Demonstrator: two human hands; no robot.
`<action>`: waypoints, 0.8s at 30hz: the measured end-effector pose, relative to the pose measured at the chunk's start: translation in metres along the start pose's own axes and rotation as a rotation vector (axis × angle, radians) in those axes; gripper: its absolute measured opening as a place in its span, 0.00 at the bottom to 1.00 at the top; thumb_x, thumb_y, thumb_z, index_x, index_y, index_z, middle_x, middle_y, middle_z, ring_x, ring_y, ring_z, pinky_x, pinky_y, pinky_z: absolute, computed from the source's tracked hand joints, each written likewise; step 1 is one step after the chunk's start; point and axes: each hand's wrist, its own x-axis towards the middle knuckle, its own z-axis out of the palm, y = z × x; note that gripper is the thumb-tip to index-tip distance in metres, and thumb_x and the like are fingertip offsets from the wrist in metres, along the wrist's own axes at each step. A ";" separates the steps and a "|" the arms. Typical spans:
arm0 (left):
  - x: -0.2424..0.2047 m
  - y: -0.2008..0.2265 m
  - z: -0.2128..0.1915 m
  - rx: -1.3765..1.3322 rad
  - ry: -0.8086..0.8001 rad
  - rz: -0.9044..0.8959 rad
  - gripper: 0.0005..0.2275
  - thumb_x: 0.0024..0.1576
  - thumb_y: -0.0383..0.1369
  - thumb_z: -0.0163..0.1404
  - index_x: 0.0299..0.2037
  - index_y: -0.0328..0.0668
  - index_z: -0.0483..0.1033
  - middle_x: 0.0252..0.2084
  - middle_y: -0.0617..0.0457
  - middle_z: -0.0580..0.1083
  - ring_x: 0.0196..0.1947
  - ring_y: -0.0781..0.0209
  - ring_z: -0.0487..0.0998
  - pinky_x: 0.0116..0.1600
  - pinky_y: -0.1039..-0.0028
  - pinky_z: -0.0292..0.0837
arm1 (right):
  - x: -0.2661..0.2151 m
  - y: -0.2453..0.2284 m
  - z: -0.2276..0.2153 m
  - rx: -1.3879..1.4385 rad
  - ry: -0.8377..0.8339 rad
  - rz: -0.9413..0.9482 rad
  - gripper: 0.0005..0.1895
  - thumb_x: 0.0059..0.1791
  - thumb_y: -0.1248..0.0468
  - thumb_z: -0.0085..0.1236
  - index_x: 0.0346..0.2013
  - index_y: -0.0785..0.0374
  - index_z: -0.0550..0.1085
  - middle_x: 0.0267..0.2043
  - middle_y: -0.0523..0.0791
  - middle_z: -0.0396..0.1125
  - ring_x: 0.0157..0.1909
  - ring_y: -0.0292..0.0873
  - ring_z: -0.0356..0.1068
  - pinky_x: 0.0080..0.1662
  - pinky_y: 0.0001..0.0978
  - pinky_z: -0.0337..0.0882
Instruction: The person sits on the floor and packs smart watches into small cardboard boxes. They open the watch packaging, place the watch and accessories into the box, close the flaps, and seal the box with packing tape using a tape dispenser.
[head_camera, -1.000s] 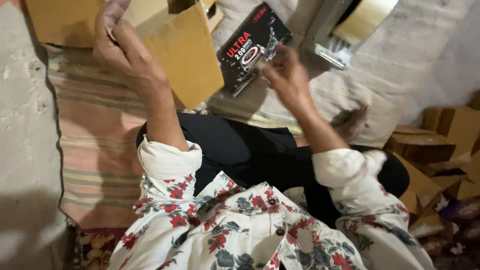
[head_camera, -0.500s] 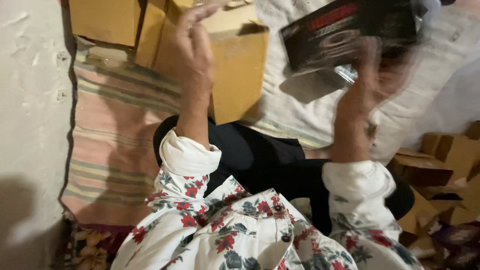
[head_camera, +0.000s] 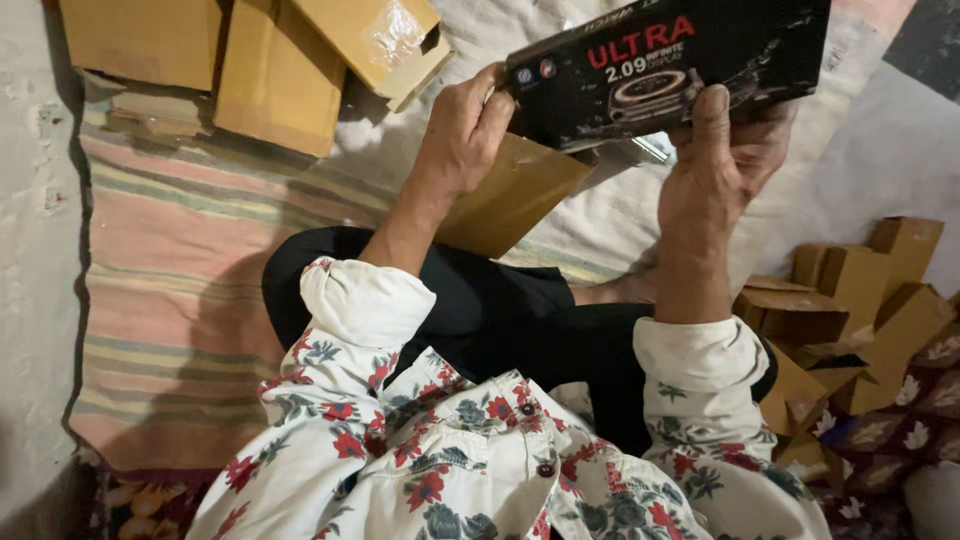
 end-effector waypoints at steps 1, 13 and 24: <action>0.001 0.001 0.002 -0.001 -0.021 -0.015 0.12 0.66 0.33 0.43 0.52 0.33 0.74 0.27 0.39 0.72 0.28 0.47 0.75 0.37 0.61 0.68 | 0.003 -0.006 -0.005 -0.069 -0.026 -0.016 0.18 0.60 0.66 0.63 0.61 0.66 0.67 0.53 0.49 0.72 0.50 0.42 0.75 0.52 0.37 0.80; -0.002 -0.004 0.010 -0.136 -0.103 -0.211 0.22 0.72 0.45 0.36 0.47 0.32 0.75 0.34 0.42 0.74 0.37 0.52 0.74 0.47 0.66 0.72 | 0.009 -0.015 0.010 -0.253 -0.357 -0.014 0.39 0.58 0.69 0.65 0.74 0.50 0.50 0.63 0.44 0.65 0.62 0.41 0.71 0.62 0.36 0.77; 0.002 -0.039 0.005 -0.057 0.113 -0.264 0.18 0.65 0.45 0.49 0.35 0.35 0.77 0.31 0.52 0.74 0.31 0.63 0.73 0.39 0.70 0.70 | -0.040 0.025 0.053 -1.183 -0.412 -0.203 0.29 0.49 0.58 0.71 0.62 0.52 0.70 0.68 0.59 0.55 0.70 0.59 0.55 0.67 0.51 0.65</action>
